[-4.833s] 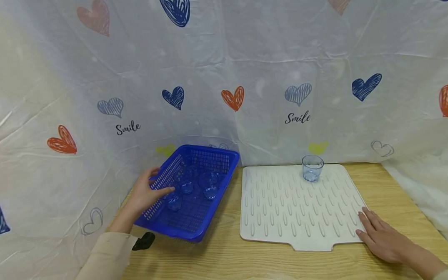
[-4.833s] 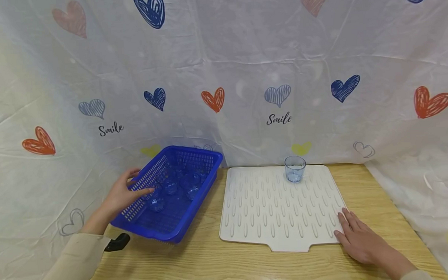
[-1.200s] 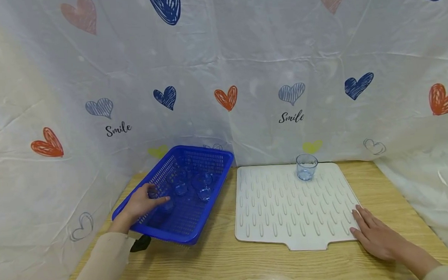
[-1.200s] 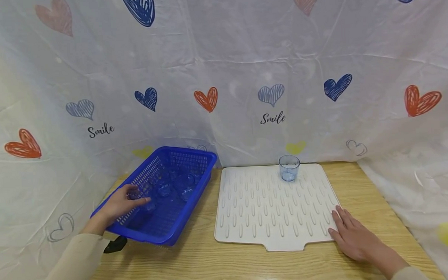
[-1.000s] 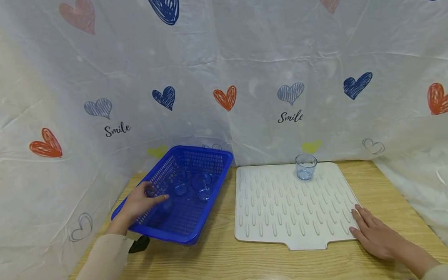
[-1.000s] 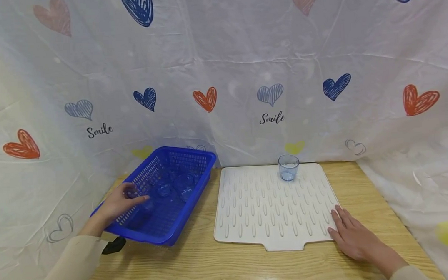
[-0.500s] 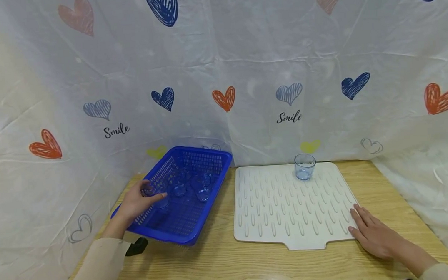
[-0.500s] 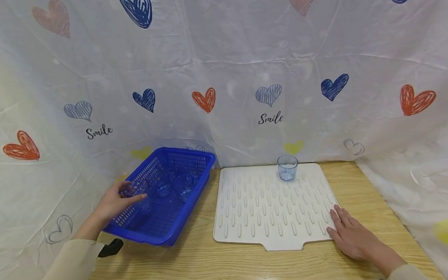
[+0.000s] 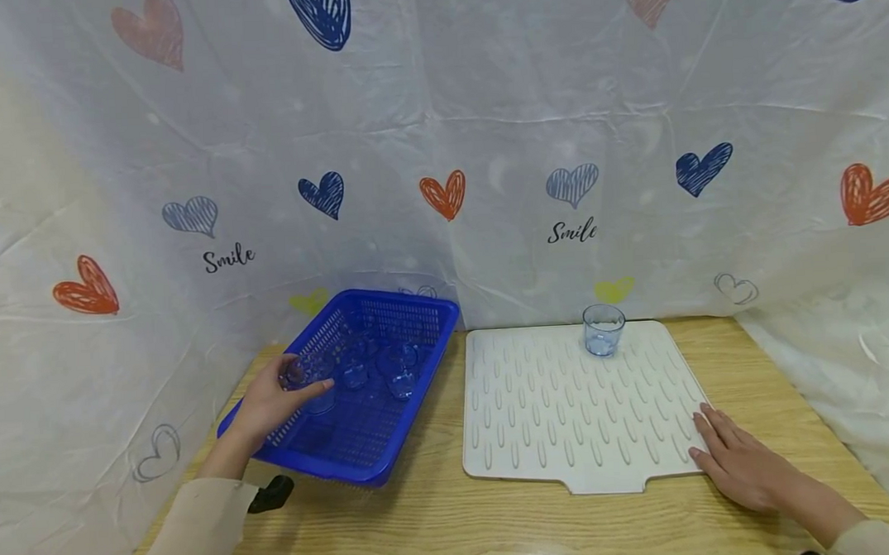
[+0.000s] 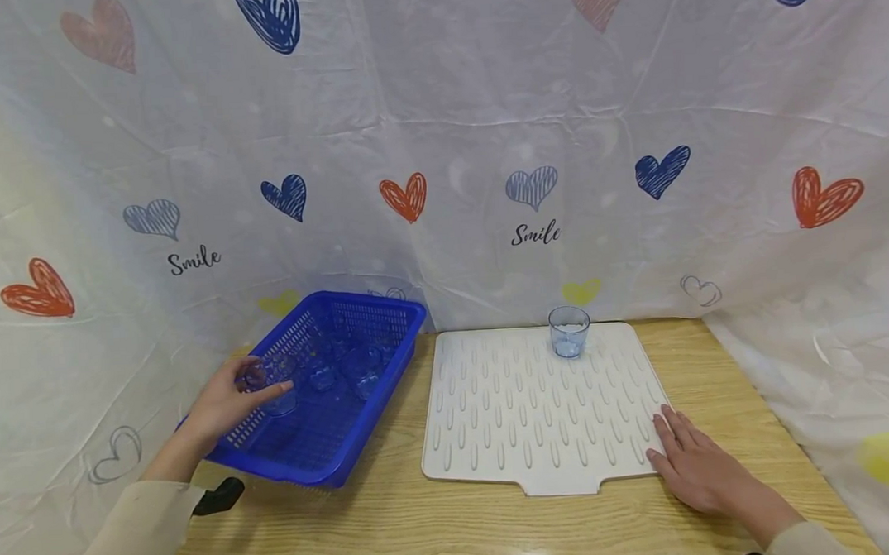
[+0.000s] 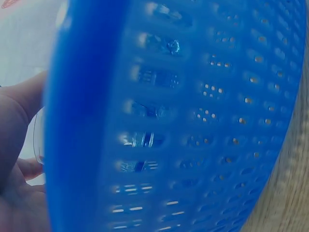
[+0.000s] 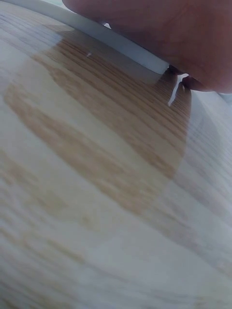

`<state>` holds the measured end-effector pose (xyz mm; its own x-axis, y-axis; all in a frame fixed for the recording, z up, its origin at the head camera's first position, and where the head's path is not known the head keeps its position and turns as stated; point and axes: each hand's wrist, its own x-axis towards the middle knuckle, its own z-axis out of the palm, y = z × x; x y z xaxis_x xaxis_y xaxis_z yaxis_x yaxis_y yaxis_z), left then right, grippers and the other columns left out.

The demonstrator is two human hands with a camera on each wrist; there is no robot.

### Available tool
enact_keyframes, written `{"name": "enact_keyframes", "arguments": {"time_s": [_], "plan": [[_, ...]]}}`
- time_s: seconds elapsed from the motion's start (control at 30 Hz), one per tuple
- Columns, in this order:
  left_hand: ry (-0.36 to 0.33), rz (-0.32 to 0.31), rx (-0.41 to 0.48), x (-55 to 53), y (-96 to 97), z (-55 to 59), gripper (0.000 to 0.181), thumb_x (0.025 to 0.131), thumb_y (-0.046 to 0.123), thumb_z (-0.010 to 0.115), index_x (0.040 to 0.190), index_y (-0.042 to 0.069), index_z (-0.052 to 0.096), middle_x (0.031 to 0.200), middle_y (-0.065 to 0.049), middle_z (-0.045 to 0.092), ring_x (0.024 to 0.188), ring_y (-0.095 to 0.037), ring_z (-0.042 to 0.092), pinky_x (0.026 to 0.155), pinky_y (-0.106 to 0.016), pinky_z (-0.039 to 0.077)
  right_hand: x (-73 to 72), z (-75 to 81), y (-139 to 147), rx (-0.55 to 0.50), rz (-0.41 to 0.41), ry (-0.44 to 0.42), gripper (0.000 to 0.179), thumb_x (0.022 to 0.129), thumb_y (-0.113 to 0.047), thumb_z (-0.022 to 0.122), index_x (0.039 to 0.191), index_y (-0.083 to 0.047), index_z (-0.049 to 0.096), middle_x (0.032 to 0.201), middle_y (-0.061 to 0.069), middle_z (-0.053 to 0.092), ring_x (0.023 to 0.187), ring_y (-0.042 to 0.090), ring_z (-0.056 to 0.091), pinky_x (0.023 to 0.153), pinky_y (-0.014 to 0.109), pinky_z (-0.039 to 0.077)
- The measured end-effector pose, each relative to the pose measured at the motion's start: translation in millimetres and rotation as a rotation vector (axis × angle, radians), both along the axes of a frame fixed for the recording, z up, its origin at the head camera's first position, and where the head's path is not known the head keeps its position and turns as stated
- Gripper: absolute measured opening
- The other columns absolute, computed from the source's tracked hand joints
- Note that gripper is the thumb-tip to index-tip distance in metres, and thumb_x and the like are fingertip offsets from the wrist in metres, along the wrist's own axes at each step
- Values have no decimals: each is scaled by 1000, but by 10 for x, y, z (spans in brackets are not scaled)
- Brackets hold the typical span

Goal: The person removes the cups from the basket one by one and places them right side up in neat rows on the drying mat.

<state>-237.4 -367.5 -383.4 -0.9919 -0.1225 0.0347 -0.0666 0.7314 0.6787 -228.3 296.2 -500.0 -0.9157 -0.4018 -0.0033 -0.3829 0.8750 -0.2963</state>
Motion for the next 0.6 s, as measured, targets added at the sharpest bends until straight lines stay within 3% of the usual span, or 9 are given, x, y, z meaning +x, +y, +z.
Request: {"name": "enact_keyframes", "arguments": {"time_s": [0.13, 0.2, 0.23, 0.27, 0.37, 0.43, 0.5, 0.53, 0.6], "plan": [[10, -10, 15, 22, 39, 27, 105, 91, 54, 74, 159, -6, 20, 149, -33, 40, 137, -50, 40, 106, -64, 42, -13, -67, 33, -24, 17, 34, 68, 111, -37, 42, 150, 18, 32, 158, 39, 24, 146, 57, 21, 120, 62, 21], [14, -14, 21, 31, 54, 37, 105, 91, 54, 74, 159, -5, 21, 150, -32, 40, 137, -49, 39, 106, -64, 42, -28, -114, 60, -52, 20, 27, 69, 111, -38, 39, 152, 17, 29, 158, 40, 23, 151, 53, 12, 127, 44, 4], [15, -14, 25, 33, 59, 39, 105, 91, 54, 74, 159, -4, 21, 150, -32, 40, 137, -49, 39, 105, -64, 42, -29, -130, 68, -53, 27, 46, 69, 111, -37, 39, 151, 18, 29, 157, 41, 24, 150, 53, 13, 127, 44, 5], [15, -16, 29, 36, 65, 42, 105, 91, 54, 74, 160, -4, 21, 150, -32, 40, 137, -49, 39, 105, -64, 42, -33, -141, 76, -65, 26, 39, 69, 112, -38, 39, 152, 17, 29, 158, 40, 23, 151, 52, 11, 126, 33, -4], [14, -17, 40, 43, 78, 47, 105, 90, 55, 74, 160, -3, 20, 151, -31, 39, 138, -48, 38, 106, -64, 41, -38, -139, 77, -71, 17, 25, 70, 111, -38, 41, 152, 17, 29, 159, 39, 22, 150, 53, 13, 126, 33, -5], [14, -17, 44, 51, 85, 54, 105, 90, 55, 74, 160, -2, 20, 151, -31, 39, 139, -49, 38, 106, -65, 41, -28, -100, 56, -55, 13, 22, 69, 110, -37, 44, 151, 17, 31, 159, 39, 23, 146, 58, 21, 125, 54, 12], [13, -16, 47, 59, 89, 61, 105, 90, 55, 74, 161, -2, 20, 151, -30, 39, 139, -49, 37, 106, -65, 41, -20, -56, 32, -42, 4, -1, 70, 110, -37, 45, 151, 18, 31, 159, 39, 22, 145, 58, 22, 119, 63, 20], [12, -15, 49, 63, 91, 64, 105, 90, 55, 74, 161, -1, 20, 152, -30, 38, 140, -50, 36, 106, -65, 40, -26, -61, 36, -38, 6, -4, 71, 110, -38, 44, 151, 18, 30, 160, 39, 21, 145, 58, 21, 119, 65, 18], [9, -17, 57, 73, 95, 71, 106, 90, 55, 74, 161, -1, 20, 153, -30, 37, 141, -51, 34, 106, -66, 40, -40, -72, 48, -46, 3, -27, 72, 111, -40, 42, 152, 17, 28, 161, 38, 18, 147, 57, 17, 127, 47, -2]]}}
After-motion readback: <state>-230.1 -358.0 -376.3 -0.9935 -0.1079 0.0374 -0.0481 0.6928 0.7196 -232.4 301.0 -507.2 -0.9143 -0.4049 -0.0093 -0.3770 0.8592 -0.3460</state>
